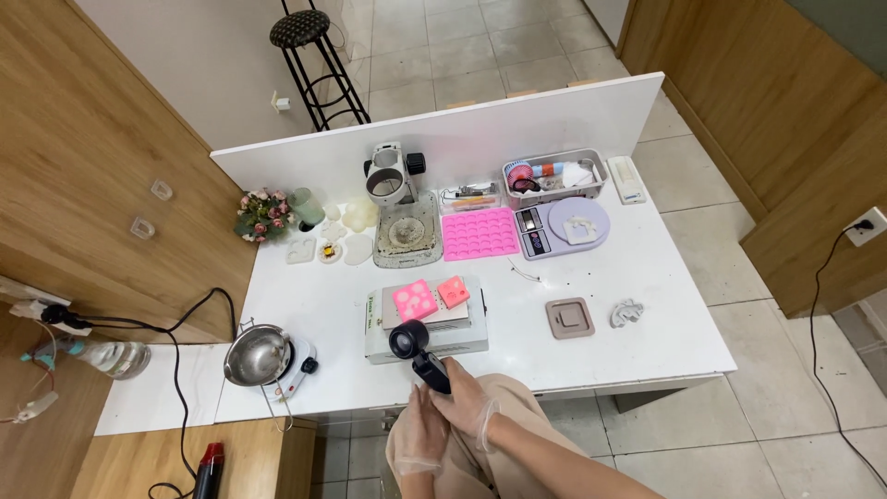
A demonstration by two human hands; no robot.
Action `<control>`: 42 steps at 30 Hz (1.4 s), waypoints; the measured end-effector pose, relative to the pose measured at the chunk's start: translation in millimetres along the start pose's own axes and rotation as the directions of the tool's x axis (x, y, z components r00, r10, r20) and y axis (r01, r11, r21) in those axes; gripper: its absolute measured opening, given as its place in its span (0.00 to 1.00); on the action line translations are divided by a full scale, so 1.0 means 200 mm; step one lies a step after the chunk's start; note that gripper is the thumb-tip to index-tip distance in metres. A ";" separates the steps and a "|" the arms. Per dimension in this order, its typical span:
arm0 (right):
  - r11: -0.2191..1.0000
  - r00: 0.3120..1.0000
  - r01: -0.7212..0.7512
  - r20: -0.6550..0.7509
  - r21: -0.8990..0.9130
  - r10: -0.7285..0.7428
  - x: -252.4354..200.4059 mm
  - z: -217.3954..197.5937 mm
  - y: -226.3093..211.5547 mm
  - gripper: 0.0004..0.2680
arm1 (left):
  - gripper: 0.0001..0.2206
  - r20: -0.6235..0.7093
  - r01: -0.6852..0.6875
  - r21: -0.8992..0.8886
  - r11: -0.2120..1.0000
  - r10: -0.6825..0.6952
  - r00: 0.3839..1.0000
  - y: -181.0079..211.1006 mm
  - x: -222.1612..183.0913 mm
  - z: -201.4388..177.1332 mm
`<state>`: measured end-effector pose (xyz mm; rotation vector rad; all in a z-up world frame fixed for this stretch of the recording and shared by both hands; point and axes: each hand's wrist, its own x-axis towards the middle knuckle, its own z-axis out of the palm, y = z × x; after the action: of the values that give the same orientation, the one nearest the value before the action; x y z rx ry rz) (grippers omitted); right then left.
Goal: Refining the surface of a soap piece within a silicone mold using a modeling tool and magnifier.
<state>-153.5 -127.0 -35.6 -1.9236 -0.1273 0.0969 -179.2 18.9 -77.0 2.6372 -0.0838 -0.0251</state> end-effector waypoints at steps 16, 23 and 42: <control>0.995 0.972 -0.096 -0.217 -0.026 0.088 0.16 -0.09 0.09 0.18 | 0.23 0.179 0.180 -0.984 -0.004 -0.118 0.977 0.14 0.32 0.18; 0.988 0.947 -0.123 -0.286 0.088 0.144 0.20 -0.03 0.16 0.13 | 0.26 0.032 0.088 -0.961 0.263 -0.208 0.978 0.24 0.36 0.22; 0.680 0.982 0.110 -0.184 0.725 0.038 0.22 0.14 0.20 0.07 | 0.19 -0.281 0.009 -0.554 0.833 -0.198 0.939 0.68 0.18 -0.31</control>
<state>-112.0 -108.8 -83.4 -1.0997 0.0075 -0.0581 -147.6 -71.6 43.0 2.0314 0.1634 0.3109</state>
